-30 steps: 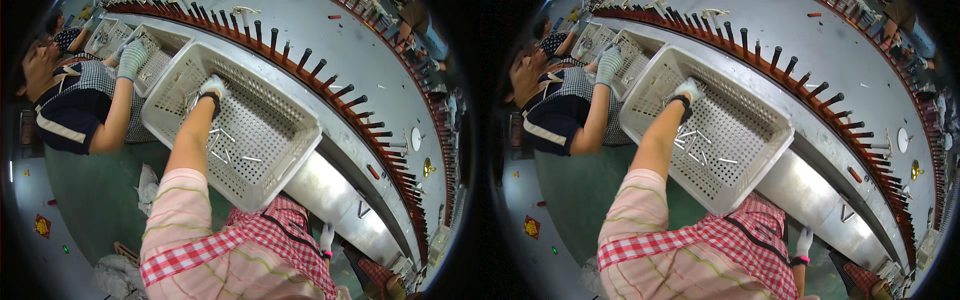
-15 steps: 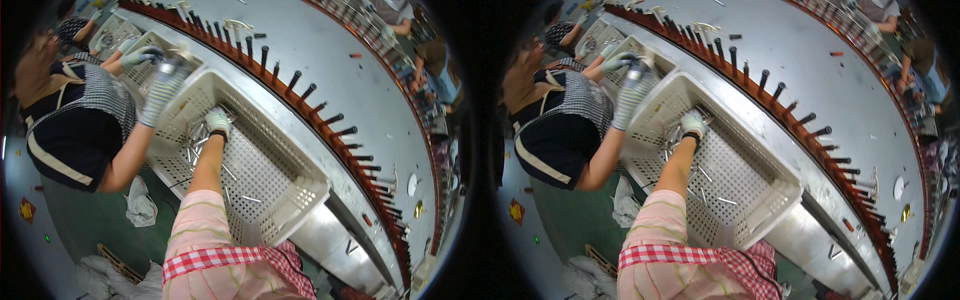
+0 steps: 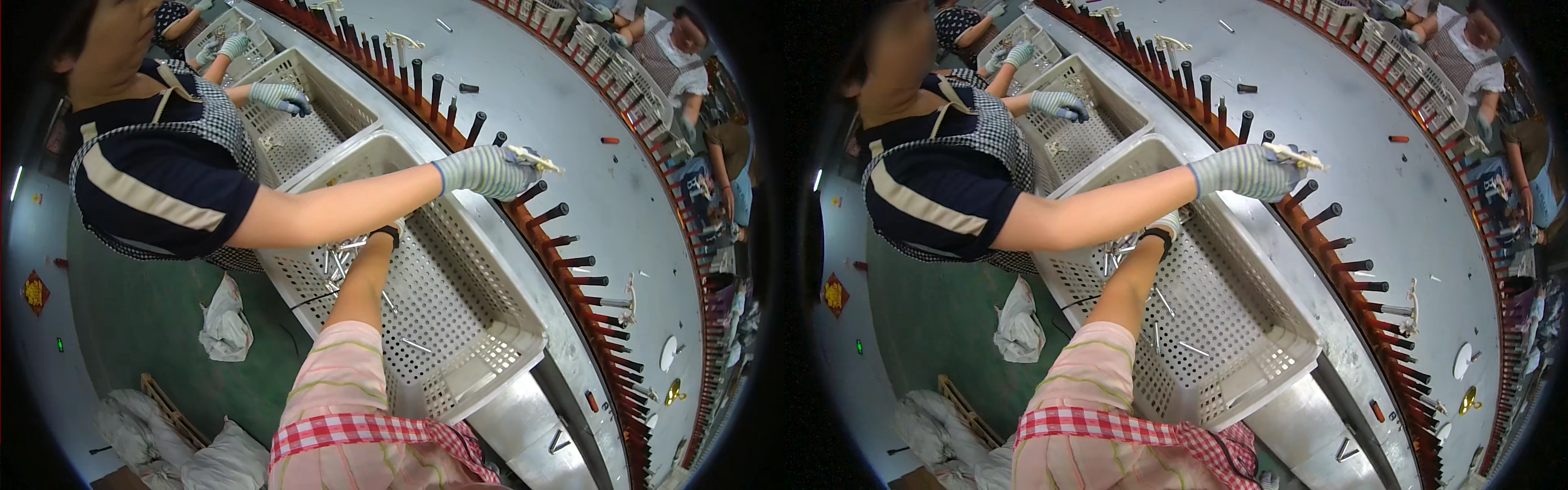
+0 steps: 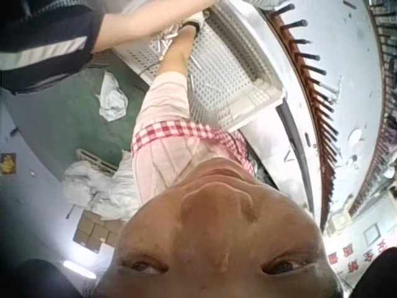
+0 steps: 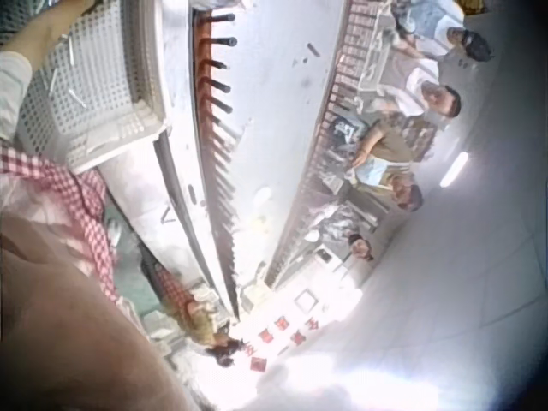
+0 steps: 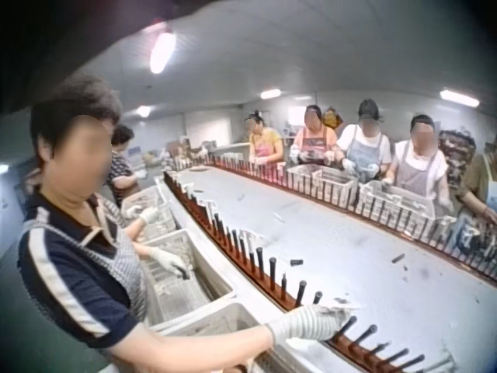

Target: Assembling small plastic components on a production line in a factory setting.

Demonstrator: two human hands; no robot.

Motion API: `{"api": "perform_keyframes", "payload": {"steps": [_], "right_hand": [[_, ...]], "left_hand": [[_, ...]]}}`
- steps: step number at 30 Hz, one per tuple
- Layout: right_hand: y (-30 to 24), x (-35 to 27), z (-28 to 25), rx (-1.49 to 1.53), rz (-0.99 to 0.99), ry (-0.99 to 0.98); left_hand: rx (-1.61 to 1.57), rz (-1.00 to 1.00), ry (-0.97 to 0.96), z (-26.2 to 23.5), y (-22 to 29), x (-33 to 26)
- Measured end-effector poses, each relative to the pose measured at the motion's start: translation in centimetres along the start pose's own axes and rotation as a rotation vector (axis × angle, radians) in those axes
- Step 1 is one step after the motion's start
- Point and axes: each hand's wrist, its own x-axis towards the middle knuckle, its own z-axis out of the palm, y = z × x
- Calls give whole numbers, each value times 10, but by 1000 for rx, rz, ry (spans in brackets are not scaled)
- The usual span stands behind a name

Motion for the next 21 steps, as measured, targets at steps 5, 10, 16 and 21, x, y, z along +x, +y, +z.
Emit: {"api": "perform_keyframes", "payload": {"steps": [5, 10, 16, 21], "right_hand": [[-20, 19, 1, -36, -67, -19], [-27, 11, 2, -59, -81, 9], [-44, 7, 2, -125, -90, -21], [-42, -18, -7, -172, -53, -19]], "left_hand": [[-105, -8, 129, 13, 6, 12], [5, 1, 233, -7, 27, -18], [-76, 60, -129, -21, 15, -16], [-134, 74, -174, -47, 17, -22]]}}
